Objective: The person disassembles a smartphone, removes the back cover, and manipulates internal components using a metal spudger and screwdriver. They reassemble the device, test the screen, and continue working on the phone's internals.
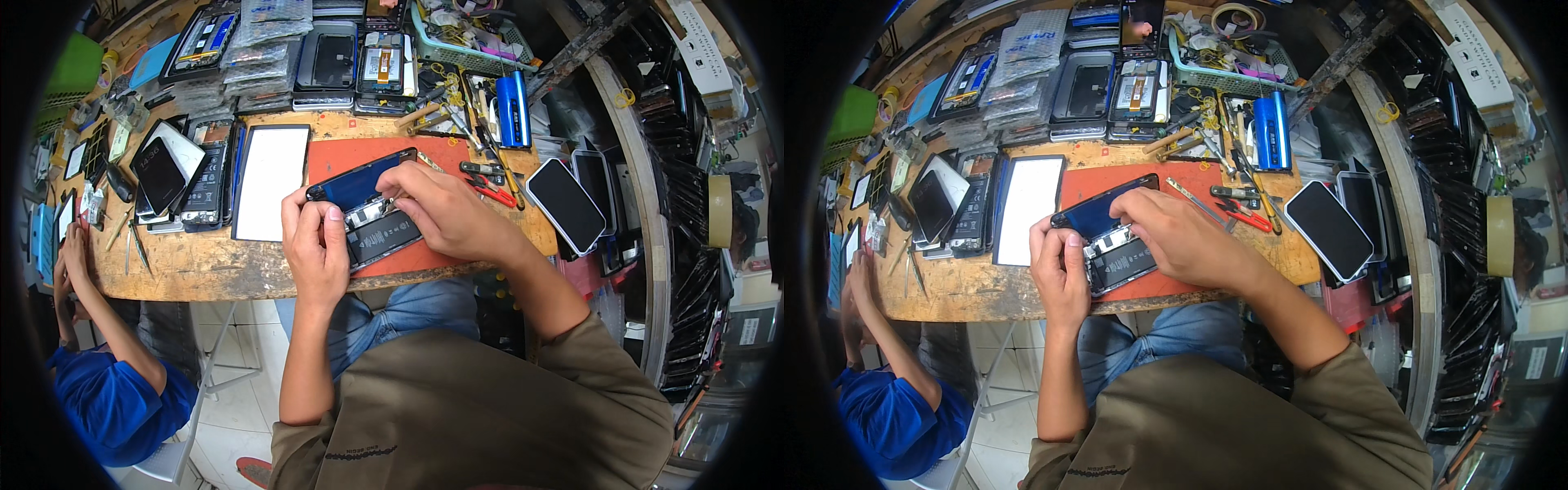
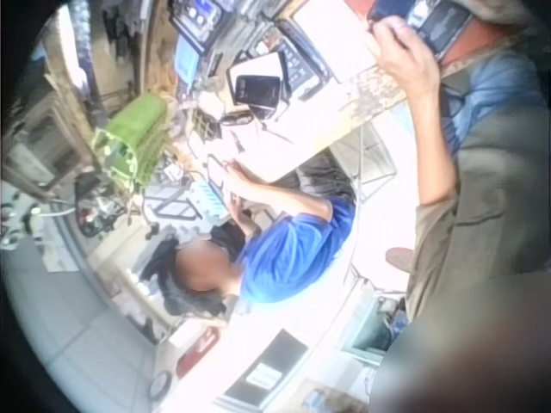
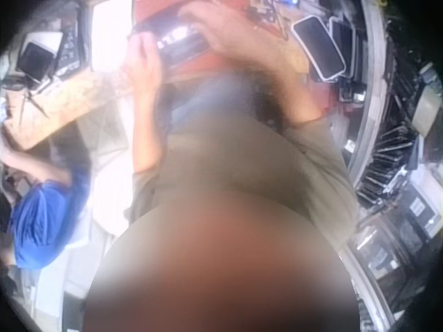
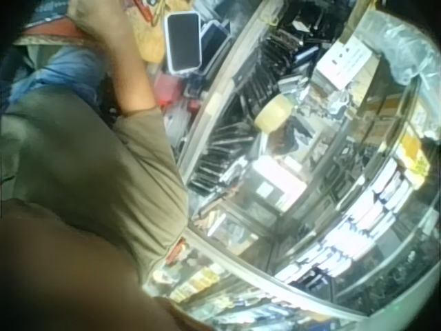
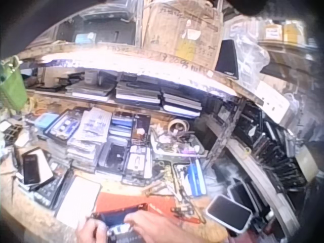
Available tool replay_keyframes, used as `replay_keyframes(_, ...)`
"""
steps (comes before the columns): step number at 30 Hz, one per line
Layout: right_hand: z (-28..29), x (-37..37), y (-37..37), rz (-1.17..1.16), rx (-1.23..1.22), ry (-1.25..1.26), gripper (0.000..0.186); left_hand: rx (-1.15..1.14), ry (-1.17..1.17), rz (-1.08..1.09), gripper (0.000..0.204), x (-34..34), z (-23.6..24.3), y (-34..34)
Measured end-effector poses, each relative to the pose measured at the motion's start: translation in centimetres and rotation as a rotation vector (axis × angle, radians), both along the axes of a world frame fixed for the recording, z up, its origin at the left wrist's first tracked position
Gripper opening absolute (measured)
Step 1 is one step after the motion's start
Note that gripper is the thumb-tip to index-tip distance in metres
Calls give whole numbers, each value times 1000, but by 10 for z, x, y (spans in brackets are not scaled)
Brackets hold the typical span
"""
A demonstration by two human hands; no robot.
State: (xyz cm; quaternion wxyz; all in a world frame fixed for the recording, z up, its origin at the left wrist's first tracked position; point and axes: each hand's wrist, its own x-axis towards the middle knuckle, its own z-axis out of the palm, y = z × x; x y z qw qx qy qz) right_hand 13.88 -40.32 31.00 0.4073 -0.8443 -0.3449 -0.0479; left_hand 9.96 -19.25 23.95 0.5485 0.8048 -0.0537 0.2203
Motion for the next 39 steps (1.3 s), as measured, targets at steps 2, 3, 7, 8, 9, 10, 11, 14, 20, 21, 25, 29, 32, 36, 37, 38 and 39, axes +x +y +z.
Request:
replay_keyframes(2,7,4,1,54,-136,-42,15,-47,37,-17,18,-1,0,-1)
replay_keyframes(3,11,6,1,74,-208,-58,14,-42,59,-12,14,-2,0,-2)
replay_keyframes(7,19,9,8,40,-404,-99,12,-46,68,-1,7,-2,-3,-3)
replay_keyframes(8,20,10,9,58,-370,-141,13,-47,60,1,8,-1,-3,-2)
replay_keyframes(9,20,11,10,75,-342,-179,14,-1,31,0,8,-1,-4,-2)
replay_keyframes(10,21,11,11,70,-364,-163,14,44,2,-2,7,0,-5,-1)
replay_keyframes(11,21,11,11,66,-394,-146,15,73,-40,-8,7,1,-5,0)
replay_keyframes(14,21,11,11,61,-395,-176,15,54,-39,-13,8,2,-7,0)
replay_keyframes(20,24,9,11,64,-489,-192,15,-55,54,6,11,0,-8,-2)
replay_keyframes(21,24,9,12,44,-536,-203,15,-31,25,-5,11,1,-8,-2)
replay_keyframes(25,26,11,11,101,-459,-261,14,19,-24,-20,10,1,-8,0)
replay_keyframes(29,23,10,10,85,-526,-251,15,47,-47,-14,9,1,-8,-1)
replay_keyframes(32,21,9,10,58,-492,-260,18,57,-52,-7,10,1,-7,-1)
replay_keyframes(36,19,7,11,84,-487,-206,21,48,-16,-1,11,1,-5,-2)
replay_keyframes(37,19,7,11,75,-439,-183,22,23,14,0,12,1,-4,-3)
replay_keyframes(38,19,6,11,66,-391,-161,22,-2,42,2,13,0,-4,-3)
replay_keyframes(39,19,6,12,62,-342,-142,23,1,37,-3,13,0,-4,-4)
